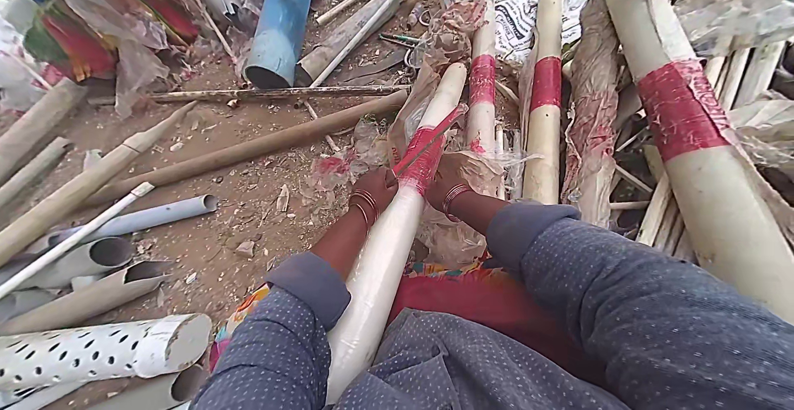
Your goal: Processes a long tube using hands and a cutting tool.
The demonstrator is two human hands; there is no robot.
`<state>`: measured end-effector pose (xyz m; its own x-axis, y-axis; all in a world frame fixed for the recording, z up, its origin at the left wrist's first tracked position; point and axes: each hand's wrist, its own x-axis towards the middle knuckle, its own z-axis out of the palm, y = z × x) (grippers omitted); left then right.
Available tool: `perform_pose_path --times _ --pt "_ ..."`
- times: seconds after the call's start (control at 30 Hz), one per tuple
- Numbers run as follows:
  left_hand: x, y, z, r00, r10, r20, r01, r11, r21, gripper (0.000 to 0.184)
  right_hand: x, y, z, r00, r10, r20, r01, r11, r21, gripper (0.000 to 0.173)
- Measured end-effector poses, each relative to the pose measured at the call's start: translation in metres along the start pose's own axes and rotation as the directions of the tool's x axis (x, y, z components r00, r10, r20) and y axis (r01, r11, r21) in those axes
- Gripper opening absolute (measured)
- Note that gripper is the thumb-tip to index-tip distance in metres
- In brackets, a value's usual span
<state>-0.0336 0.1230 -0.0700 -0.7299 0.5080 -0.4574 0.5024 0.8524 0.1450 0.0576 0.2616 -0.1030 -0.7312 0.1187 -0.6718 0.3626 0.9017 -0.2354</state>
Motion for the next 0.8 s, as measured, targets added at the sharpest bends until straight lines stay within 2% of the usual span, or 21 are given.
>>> perform_pose_path --times 0.1,0.23,0.27,0.3,0.33,0.37,0.47,0.5,0.57,0.63,0.7,0.73,0.8 --pt "0.003 -0.011 0.008 0.995 -0.065 -0.071 0.056 0.992 -0.112 0.039 0.021 0.021 0.028 0.976 0.037 0.215 -0.016 0.995 -0.099 0.031" --pt "0.006 -0.017 0.017 0.989 -0.131 -0.075 0.106 0.956 -0.275 0.042 0.023 0.022 0.044 0.925 0.0 0.38 0.088 0.973 -0.215 0.029" --pt "0.006 -0.017 0.018 0.988 -0.138 -0.073 0.11 0.947 -0.302 0.043 0.022 0.023 0.046 0.925 0.024 0.38 0.039 0.987 -0.157 0.031" --pt "0.005 -0.018 0.019 0.988 -0.139 -0.07 0.11 0.941 -0.32 0.042 0.02 0.026 0.044 0.925 0.085 0.37 -0.094 0.996 0.008 0.032" --pt "0.006 -0.019 0.02 0.988 -0.138 -0.07 0.108 0.938 -0.329 0.043 0.019 0.034 0.039 0.922 0.16 0.352 -0.244 0.947 0.208 0.036" --pt "0.007 -0.021 0.02 0.988 -0.136 -0.071 0.105 0.939 -0.328 0.042 0.02 0.044 0.029 0.925 0.229 0.303 -0.324 0.892 0.315 0.04" --pt "0.01 -0.023 0.022 0.989 -0.129 -0.067 0.101 0.941 -0.322 0.042 0.028 0.088 -0.007 0.918 0.393 -0.05 -0.361 0.883 0.299 0.033" --pt "0.01 -0.023 0.021 0.99 -0.125 -0.066 0.097 0.942 -0.321 0.042 0.032 0.103 -0.015 0.92 0.378 -0.105 -0.331 0.89 0.313 0.032" --pt "0.011 -0.023 0.021 0.99 -0.122 -0.065 0.093 0.935 -0.341 0.043 0.035 0.112 -0.027 0.975 0.2 -0.101 -0.15 0.917 0.369 0.038" --pt "0.013 -0.025 0.022 0.99 -0.128 -0.065 0.098 0.931 -0.352 0.045 0.026 0.085 -0.031 0.997 -0.064 -0.04 0.074 0.946 0.315 0.042" --pt "0.012 -0.023 0.021 0.989 -0.132 -0.061 0.103 0.931 -0.35 0.045 0.021 0.052 -0.023 0.966 -0.251 0.062 0.237 0.955 0.176 0.046" --pt "0.012 -0.022 0.021 0.99 -0.13 -0.063 0.1 0.931 -0.35 0.045 0.019 0.037 -0.015 0.948 -0.29 0.13 0.274 0.953 0.126 0.051" --pt "0.013 -0.024 0.023 0.99 -0.12 -0.076 0.085 0.929 -0.359 0.044 0.017 0.018 0.003 0.94 -0.266 0.215 0.254 0.964 0.08 0.062"
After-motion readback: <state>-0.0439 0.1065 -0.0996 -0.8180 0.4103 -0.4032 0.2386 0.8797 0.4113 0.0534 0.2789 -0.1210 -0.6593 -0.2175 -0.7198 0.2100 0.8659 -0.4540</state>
